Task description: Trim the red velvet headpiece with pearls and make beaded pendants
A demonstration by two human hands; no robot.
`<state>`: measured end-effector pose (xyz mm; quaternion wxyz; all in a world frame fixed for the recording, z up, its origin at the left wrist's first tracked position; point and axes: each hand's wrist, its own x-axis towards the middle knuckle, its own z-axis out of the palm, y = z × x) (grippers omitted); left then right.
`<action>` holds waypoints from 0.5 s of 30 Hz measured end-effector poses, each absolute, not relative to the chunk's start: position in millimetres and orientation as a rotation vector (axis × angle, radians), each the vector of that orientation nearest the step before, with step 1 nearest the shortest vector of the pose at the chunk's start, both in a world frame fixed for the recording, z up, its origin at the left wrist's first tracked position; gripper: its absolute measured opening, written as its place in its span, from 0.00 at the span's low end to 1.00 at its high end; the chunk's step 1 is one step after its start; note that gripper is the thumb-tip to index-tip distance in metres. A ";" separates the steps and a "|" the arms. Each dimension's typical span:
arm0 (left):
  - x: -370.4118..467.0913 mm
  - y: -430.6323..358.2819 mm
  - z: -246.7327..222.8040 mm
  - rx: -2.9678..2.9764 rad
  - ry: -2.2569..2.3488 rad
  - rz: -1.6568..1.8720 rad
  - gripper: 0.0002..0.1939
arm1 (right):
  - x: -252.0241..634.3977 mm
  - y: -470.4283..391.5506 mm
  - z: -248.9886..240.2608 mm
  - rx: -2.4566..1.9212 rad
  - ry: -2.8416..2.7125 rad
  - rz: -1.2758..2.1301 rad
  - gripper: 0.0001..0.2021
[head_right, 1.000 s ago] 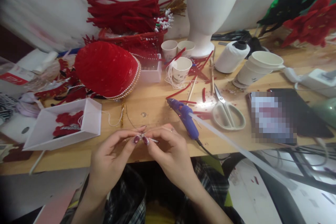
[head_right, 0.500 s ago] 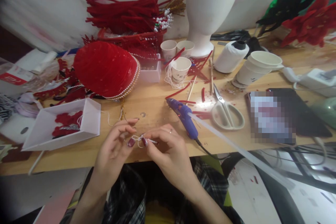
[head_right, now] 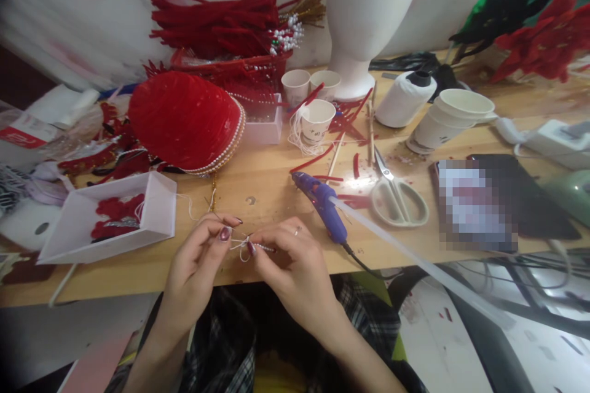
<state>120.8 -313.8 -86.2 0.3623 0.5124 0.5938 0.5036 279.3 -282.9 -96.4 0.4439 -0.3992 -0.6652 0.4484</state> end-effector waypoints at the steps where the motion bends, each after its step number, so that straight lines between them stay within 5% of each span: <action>1: 119.2 -314.0 -86.9 1.243 1.500 1.330 0.09 | 279.6 -282.6 -96.9 -0.996 -1.647 1.110 0.06; 7: 110.3 -311.4 -87.4 0.855 1.292 1.500 0.10 | 279.4 -281.0 -99.4 -1.034 -1.611 1.130 0.06; 15: 110.7 -318.8 -95.5 1.557 1.644 1.292 0.02 | 279.9 -280.5 -98.9 -1.026 -1.549 1.220 0.06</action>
